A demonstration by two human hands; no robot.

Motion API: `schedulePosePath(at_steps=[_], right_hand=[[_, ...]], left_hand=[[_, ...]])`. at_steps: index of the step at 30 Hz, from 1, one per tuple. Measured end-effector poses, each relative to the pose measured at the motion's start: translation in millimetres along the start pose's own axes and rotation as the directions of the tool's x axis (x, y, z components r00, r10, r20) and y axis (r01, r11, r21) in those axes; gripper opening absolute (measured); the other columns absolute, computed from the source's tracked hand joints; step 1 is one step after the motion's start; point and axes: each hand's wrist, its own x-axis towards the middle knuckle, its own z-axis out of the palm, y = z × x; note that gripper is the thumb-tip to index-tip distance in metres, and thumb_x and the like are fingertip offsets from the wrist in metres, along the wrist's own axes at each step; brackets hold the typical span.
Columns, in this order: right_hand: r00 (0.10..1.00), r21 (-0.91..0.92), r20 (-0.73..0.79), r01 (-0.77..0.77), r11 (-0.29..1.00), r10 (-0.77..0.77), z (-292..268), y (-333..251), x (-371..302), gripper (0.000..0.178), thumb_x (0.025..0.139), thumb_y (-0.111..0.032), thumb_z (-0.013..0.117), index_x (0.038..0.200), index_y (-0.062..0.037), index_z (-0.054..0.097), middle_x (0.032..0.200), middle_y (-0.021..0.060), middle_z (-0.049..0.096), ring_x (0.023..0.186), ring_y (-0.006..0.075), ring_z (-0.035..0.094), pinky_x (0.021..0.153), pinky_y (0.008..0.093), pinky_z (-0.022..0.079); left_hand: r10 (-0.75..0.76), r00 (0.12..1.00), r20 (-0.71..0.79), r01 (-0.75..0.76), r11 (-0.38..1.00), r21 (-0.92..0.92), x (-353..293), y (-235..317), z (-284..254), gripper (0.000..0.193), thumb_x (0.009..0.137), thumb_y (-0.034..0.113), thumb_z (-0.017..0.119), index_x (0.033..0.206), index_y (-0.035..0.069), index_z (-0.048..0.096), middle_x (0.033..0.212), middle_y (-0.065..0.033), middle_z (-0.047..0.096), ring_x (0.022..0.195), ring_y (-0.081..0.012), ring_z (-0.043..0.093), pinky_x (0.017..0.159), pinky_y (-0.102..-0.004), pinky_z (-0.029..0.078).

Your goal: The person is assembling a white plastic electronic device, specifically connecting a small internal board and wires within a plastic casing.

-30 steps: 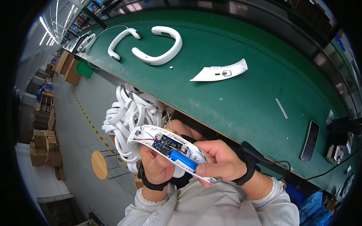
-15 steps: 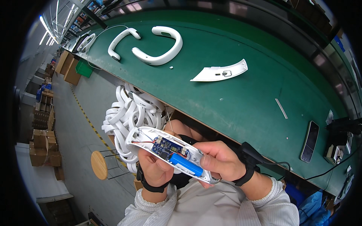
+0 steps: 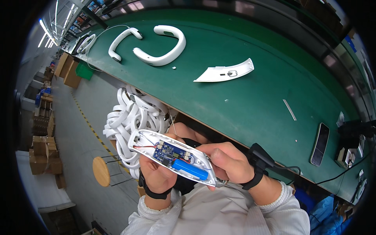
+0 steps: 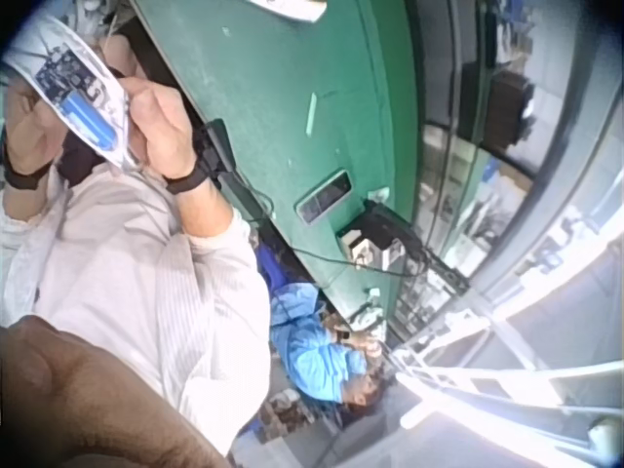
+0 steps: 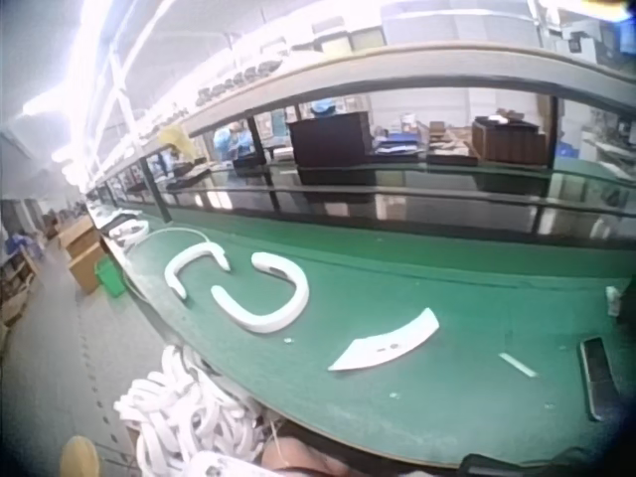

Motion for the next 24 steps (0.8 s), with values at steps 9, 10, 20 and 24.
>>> schedulePosePath(at_steps=[9,10,20,24], right_hand=[[1.0,-0.03,-0.007,0.03,0.999,-0.03,-0.1,2.9,5.6,0.081,0.104,-0.057,0.043,0.137,0.0176,0.045,0.101,0.0174,0.069,0.072,0.0162,0.068,0.058,0.0275,0.057],[0.999,-0.049,-0.034,0.017,0.999,-0.019,-0.3,2.5,4.5,0.081,0.104,-0.056,0.042,0.136,0.018,0.046,0.099,0.0179,0.068,0.069,0.0169,0.068,0.057,0.0275,0.057],[1.0,0.022,0.02,0.013,1.0,-0.013,-5.7,1.6,9.3,0.085,0.103,-0.062,0.038,0.136,0.0161,0.048,0.095,0.0212,0.067,0.064,0.0199,0.067,0.055,0.031,0.058],[1.0,0.024,-0.012,0.02,1.0,-0.02,-5.5,3.1,10.5,0.085,0.103,-0.062,0.037,0.136,0.0156,0.049,0.095,0.0208,0.067,0.064,0.0198,0.067,0.055,0.031,0.058]], left_hand=[[-0.066,0.998,-0.021,0.067,0.998,0.014,-2.2,6.7,-4.3,0.086,0.075,0.034,0.091,0.134,-0.013,0.049,0.122,-0.0221,0.064,0.108,-0.0272,0.067,0.091,-0.0366,0.057],[-0.073,0.997,-0.031,0.075,0.996,0.043,-3.3,6.4,-6.4,0.086,0.075,0.035,0.091,0.134,-0.012,0.049,0.122,-0.022,0.064,0.109,-0.0268,0.067,0.091,-0.0363,0.057],[-0.019,1.0,-0.018,0.02,0.999,0.051,1.9,0.9,-5.4,0.077,0.081,0.034,0.086,0.133,-0.01,0.051,0.117,-0.0201,0.066,0.104,-0.0265,0.068,0.089,-0.0354,0.056],[-0.05,0.999,0.01,0.05,0.998,0.039,3.3,2.3,-8.6,0.077,0.08,0.034,0.086,0.133,-0.01,0.051,0.116,-0.0199,0.067,0.104,-0.0266,0.069,0.09,-0.0355,0.056]])
